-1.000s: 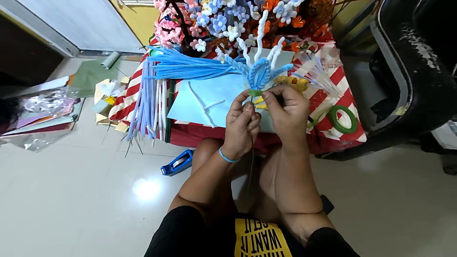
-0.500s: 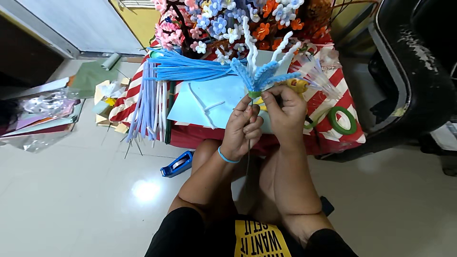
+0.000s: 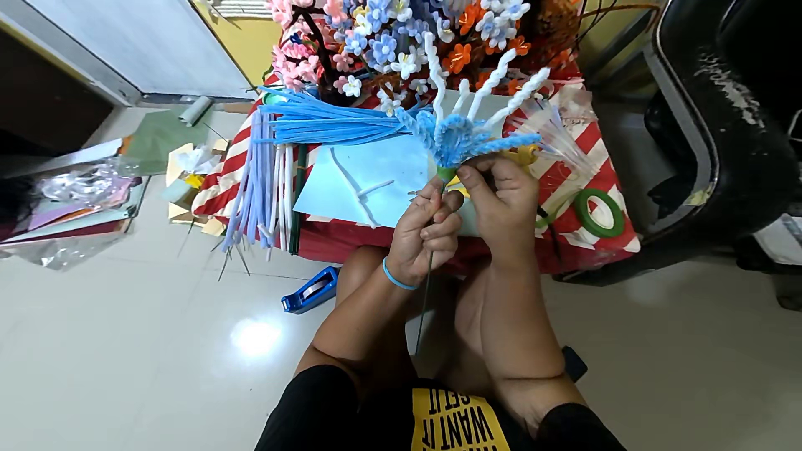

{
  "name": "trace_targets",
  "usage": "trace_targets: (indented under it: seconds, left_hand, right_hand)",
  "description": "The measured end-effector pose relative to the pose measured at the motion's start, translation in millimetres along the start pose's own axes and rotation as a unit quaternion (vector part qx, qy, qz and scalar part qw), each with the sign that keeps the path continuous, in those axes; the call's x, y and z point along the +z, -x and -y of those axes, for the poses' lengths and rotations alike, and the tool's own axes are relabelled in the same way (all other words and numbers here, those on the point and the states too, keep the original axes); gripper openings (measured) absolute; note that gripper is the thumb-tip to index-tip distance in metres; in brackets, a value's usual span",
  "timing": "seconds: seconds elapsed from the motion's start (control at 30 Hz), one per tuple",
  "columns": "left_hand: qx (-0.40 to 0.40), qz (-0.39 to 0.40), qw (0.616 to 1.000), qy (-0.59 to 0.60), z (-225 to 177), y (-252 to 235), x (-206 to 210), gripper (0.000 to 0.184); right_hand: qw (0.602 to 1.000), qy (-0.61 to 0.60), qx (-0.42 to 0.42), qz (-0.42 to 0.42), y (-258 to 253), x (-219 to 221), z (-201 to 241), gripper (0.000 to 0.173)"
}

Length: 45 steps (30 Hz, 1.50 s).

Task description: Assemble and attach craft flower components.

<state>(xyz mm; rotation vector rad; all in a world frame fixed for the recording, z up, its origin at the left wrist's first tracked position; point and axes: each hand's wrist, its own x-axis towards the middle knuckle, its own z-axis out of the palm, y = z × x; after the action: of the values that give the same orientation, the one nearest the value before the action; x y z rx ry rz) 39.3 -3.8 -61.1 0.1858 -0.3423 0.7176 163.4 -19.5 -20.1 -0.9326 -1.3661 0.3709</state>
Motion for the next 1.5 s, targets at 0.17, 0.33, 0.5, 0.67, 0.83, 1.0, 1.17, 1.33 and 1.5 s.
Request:
trace_targets:
  seconds: [0.17, 0.33, 0.5, 0.67, 0.83, 1.0, 1.17, 1.33, 1.5]
  left_hand:
    - [-0.014, 0.008, 1.0, 0.013, -0.5, 0.3, 0.3, 0.01]
    - [-0.02, 0.009, 1.0, 0.016, -1.4, 0.3, -0.7, 0.011]
    - [-0.021, 0.01, 1.0, -0.003, -3.3, -0.1, -2.2, 0.011]
    - [-0.034, 0.038, 0.999, -0.004, -2.9, 0.4, 1.4, 0.006]
    - [-0.042, 0.045, 0.998, 0.005, -2.5, 2.1, 2.0, 0.006]
    - [-0.06, 0.038, 0.997, 0.032, -3.4, 3.0, -1.0, 0.008]
    - [-0.075, 0.03, 0.996, 0.043, -3.1, 2.1, -1.0, 0.009]
    - [-0.052, 0.018, 0.998, -0.034, -3.5, 1.7, -2.5, 0.008]
    - [0.048, -0.02, 0.971, -0.233, 0.5, 1.5, 0.3, 0.007]
  right_hand:
    - [1.0, -0.017, -0.008, -0.003, 0.4, 0.2, -1.2, 0.004]
    - [1.0, -0.011, -0.003, -0.004, 0.8, -0.6, -1.4, 0.005]
    - [1.0, -0.01, 0.006, 0.004, 0.5, -2.7, -0.3, 0.005]
    - [0.999, -0.037, -0.012, 0.023, 1.2, -6.5, 1.1, 0.009]
    - [0.996, -0.09, 0.004, 0.026, 2.9, -6.9, 2.3, 0.013]
    - [0.993, -0.11, -0.008, 0.032, 3.0, -7.0, 1.1, 0.015]
    - [0.991, -0.135, 0.002, 0.026, 3.1, -7.1, 0.4, 0.016]
    - [0.991, -0.132, -0.012, 0.013, 1.9, -7.5, -1.3, 0.017]
    - [0.994, -0.104, -0.028, 0.003, 0.4, -9.1, -1.6, 0.012]
